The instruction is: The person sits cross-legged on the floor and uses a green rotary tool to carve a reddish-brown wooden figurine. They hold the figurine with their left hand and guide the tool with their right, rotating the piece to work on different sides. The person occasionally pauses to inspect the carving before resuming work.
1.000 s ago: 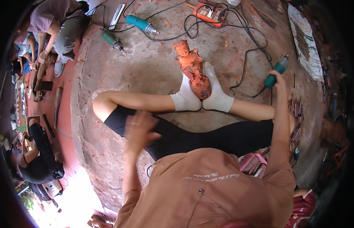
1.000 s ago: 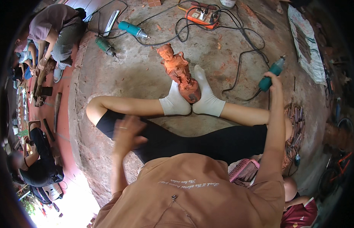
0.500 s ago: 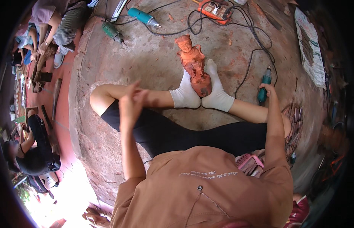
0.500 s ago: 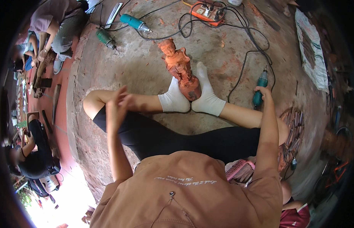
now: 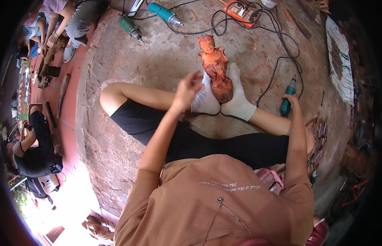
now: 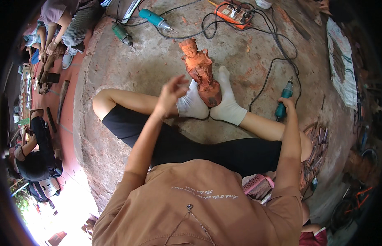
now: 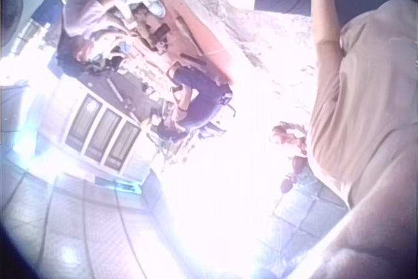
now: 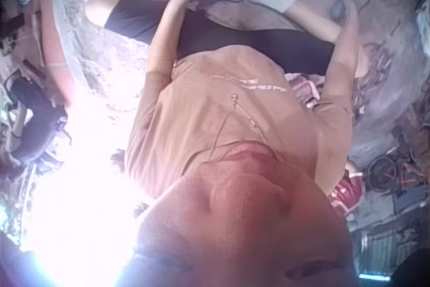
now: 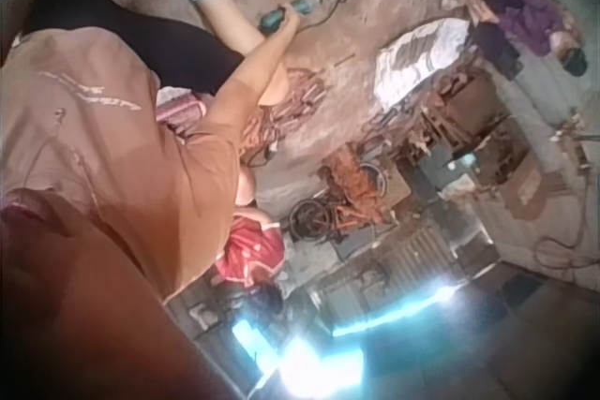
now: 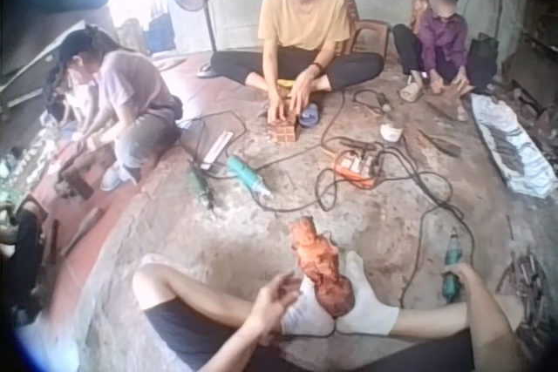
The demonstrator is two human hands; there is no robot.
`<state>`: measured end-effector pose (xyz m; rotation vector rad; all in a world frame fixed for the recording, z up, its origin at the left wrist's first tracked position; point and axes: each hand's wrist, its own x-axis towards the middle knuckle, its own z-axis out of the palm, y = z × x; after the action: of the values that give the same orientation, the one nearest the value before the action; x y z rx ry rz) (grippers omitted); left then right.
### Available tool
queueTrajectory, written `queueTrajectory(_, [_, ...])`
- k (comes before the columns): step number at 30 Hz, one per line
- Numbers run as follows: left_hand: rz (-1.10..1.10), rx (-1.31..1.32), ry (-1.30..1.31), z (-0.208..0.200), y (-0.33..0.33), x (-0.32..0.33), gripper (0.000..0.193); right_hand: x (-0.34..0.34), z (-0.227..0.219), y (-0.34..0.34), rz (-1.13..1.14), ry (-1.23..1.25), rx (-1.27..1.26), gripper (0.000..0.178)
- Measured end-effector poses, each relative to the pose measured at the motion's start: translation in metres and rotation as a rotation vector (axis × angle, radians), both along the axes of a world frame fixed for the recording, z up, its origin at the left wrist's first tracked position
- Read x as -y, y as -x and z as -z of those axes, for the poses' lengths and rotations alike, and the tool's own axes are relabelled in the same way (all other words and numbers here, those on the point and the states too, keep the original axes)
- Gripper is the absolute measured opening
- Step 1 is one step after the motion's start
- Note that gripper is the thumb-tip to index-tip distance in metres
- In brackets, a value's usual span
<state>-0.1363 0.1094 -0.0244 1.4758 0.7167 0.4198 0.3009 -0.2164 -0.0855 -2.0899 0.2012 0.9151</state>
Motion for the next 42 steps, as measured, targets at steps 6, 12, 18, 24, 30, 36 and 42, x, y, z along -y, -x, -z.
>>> queueTrajectory(6, [-0.327, 0.235, 0.094, -0.054, -0.035, -0.097, 0.031, 0.007, -0.04, 0.029, 0.138, -0.341, -0.059, 0.019])
queueTrajectory(12, [0.182, -0.039, -0.523, -0.103, -0.111, -0.117, 0.05, 0.005, -0.029, 0.013, 0.096, -0.279, 0.108, 0.027])
queueTrajectory(18, [0.28, -0.345, -0.759, -0.076, -0.123, -0.11, 0.048, -0.02, -0.018, 0.009, -0.015, 0.057, 0.475, 0.037])
queueTrajectory(24, [0.066, -0.452, -1.001, -0.086, -0.129, -0.08, 0.044, -0.048, 0.0, 0.015, -0.203, 0.363, 0.733, 0.047])
queueTrajectory(30, [-0.043, -0.777, -0.919, -0.098, -0.123, -0.073, 0.047, -0.029, -0.009, -0.008, -0.438, 0.64, 1.587, 0.058])
queueTrajectory(36, [-0.051, -0.441, -0.819, -0.1, -0.084, -0.065, 0.04, -0.123, -0.058, 0.11, -0.306, -0.452, 0.331, 0.046])
queueTrajectory(42, [-0.051, 0.166, -0.257, -0.077, 0.005, -0.098, 0.015, -0.179, -0.048, 0.207, -0.508, -0.525, 0.155, 0.048])
